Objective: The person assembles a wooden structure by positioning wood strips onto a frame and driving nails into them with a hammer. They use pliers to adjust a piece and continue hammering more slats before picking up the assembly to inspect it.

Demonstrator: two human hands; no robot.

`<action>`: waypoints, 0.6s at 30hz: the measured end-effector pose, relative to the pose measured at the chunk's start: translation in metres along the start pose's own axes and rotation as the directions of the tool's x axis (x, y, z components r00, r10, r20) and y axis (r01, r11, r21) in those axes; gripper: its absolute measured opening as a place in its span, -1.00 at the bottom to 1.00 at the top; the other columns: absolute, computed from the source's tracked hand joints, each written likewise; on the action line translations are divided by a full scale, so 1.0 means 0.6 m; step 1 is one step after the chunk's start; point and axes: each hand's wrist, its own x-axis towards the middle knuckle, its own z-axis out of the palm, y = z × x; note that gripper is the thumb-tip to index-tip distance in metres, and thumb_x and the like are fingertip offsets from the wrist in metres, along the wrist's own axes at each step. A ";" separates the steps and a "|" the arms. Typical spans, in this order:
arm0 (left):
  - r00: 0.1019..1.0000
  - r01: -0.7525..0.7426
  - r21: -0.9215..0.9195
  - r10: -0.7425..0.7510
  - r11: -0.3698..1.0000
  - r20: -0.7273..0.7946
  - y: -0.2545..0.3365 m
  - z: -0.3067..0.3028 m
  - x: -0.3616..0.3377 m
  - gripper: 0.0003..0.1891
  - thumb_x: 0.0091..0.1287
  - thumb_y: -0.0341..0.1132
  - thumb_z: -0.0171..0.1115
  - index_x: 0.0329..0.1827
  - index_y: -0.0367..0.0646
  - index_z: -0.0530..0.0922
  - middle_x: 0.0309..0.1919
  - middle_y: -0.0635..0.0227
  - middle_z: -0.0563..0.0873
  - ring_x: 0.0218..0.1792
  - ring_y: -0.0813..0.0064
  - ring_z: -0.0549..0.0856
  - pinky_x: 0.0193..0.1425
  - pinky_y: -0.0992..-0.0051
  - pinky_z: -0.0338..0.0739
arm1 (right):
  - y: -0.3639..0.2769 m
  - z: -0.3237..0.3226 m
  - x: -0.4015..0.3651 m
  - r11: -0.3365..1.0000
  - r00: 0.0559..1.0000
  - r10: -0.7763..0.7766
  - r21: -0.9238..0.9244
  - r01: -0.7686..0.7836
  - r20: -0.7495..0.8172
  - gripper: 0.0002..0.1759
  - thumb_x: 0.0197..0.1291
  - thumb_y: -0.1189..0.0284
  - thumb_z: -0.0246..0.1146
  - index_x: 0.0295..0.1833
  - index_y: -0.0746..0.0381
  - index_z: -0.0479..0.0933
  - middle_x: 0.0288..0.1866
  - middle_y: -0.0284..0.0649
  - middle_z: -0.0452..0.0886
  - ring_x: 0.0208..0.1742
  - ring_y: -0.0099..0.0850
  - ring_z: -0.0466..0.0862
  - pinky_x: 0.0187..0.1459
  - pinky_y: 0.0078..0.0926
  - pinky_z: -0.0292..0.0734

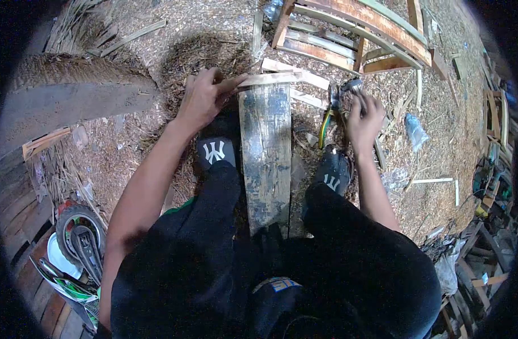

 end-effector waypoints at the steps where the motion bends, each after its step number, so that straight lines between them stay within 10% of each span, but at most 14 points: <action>1: 1.000 -0.019 0.046 0.018 0.999 0.005 -0.001 -0.004 -0.001 -0.24 0.25 -0.44 0.36 0.51 0.54 0.52 0.08 0.07 0.63 0.01 0.03 0.62 0.22 0.07 0.51 | 0.034 -0.010 -0.006 0.995 1.000 0.009 -0.095 -0.011 -0.028 -0.64 0.41 0.33 0.34 0.21 0.28 0.67 0.10 0.10 0.62 0.19 0.04 0.58 0.23 -0.06 0.51; 6: 0.998 -0.064 -0.038 0.063 0.997 -0.032 -0.028 0.004 -0.032 -0.30 0.23 -0.45 0.37 0.45 0.42 0.59 -0.07 0.18 0.64 -0.07 0.14 0.67 0.09 0.15 0.54 | 0.106 -0.069 -0.047 0.921 0.942 0.188 -0.384 -0.070 0.278 -0.55 0.40 0.36 0.33 0.34 0.22 0.55 0.24 0.09 0.53 0.13 0.05 0.63 0.13 -0.01 0.57; 14: 1.000 -0.030 -0.297 0.025 0.954 -0.019 -0.032 0.012 -0.053 -0.48 0.22 -0.45 0.47 0.29 0.05 0.69 -0.15 0.22 0.68 -0.17 0.10 0.76 -0.08 0.17 0.68 | 0.063 -0.116 -0.036 0.979 0.914 0.057 -0.200 0.027 0.401 -0.40 0.38 0.57 0.25 0.50 0.26 0.34 0.27 0.19 0.54 0.15 0.22 0.65 0.13 0.06 0.65; 16: 1.000 -0.010 -0.451 0.015 0.893 0.008 -0.014 0.003 -0.042 -0.53 0.18 -0.44 0.51 0.21 -0.03 0.71 -0.14 0.21 0.71 -0.14 0.12 0.77 -0.04 0.17 0.69 | -0.032 -0.147 -0.009 0.948 0.734 0.272 -0.043 -0.314 0.623 -0.42 0.46 0.61 0.12 0.56 0.24 0.30 0.33 0.23 0.57 0.29 0.21 0.62 0.24 0.02 0.62; 18: 0.998 -0.064 -0.443 0.054 0.894 -0.035 -0.010 -0.003 -0.035 -0.53 0.16 -0.45 0.52 0.19 -0.04 0.71 -0.13 0.21 0.72 -0.14 0.12 0.77 -0.03 0.17 0.69 | -0.033 -0.134 -0.032 0.988 0.838 0.033 0.112 -0.111 0.544 -0.43 0.50 0.63 0.05 0.58 0.21 0.32 0.38 0.25 0.56 0.35 0.18 0.61 0.30 -0.01 0.58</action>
